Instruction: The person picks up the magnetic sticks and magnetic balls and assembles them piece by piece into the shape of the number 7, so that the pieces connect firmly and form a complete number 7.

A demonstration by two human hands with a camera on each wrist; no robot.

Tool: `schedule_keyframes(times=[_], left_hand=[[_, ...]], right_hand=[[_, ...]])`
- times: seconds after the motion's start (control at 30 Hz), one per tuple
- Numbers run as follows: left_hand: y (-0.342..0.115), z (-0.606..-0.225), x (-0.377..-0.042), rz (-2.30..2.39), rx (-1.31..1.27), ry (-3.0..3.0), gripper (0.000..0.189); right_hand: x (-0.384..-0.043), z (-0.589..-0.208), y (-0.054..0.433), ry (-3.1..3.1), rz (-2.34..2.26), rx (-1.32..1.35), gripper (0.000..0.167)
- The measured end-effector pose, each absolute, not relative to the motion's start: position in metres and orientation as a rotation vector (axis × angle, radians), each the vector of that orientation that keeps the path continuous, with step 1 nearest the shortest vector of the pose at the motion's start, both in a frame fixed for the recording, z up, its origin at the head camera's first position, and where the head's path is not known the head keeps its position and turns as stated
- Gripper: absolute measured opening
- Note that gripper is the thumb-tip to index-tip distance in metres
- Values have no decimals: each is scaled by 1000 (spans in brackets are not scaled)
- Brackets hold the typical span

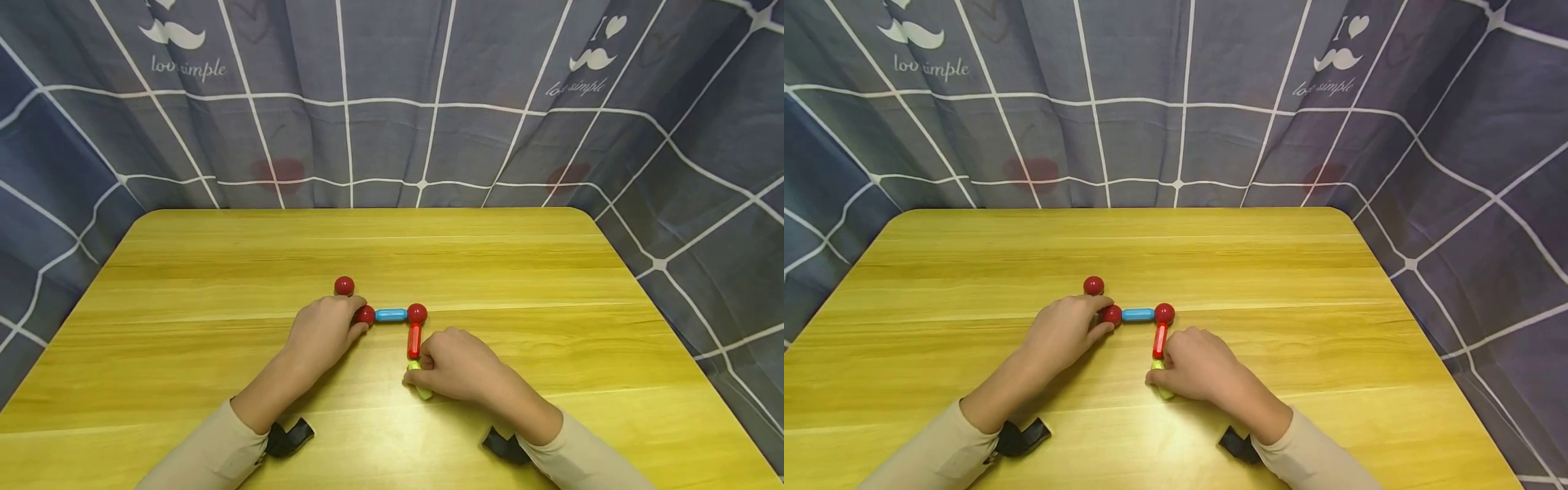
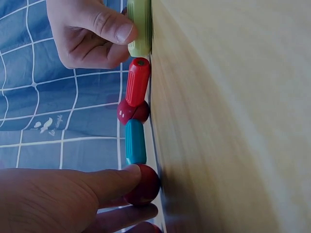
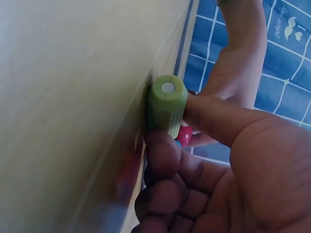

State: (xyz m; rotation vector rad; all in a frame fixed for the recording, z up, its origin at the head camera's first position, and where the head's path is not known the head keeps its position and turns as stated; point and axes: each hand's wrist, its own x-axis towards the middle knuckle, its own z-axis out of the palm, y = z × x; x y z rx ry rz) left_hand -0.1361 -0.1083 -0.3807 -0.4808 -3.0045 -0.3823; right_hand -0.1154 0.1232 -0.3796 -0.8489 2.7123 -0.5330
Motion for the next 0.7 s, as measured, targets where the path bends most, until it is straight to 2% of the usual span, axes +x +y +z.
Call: schedule_keyframes(times=[0.37, 0.7], left_hand=[[-108, -381, -136, -386, -484, -3012, 29], [-108, -381, -137, -387, -490, -3003, 29]], right_hand=[[-114, -381, 119, 2741, -580, -738, 58], [-113, -380, 116, 2756, -577, -706, 56]])
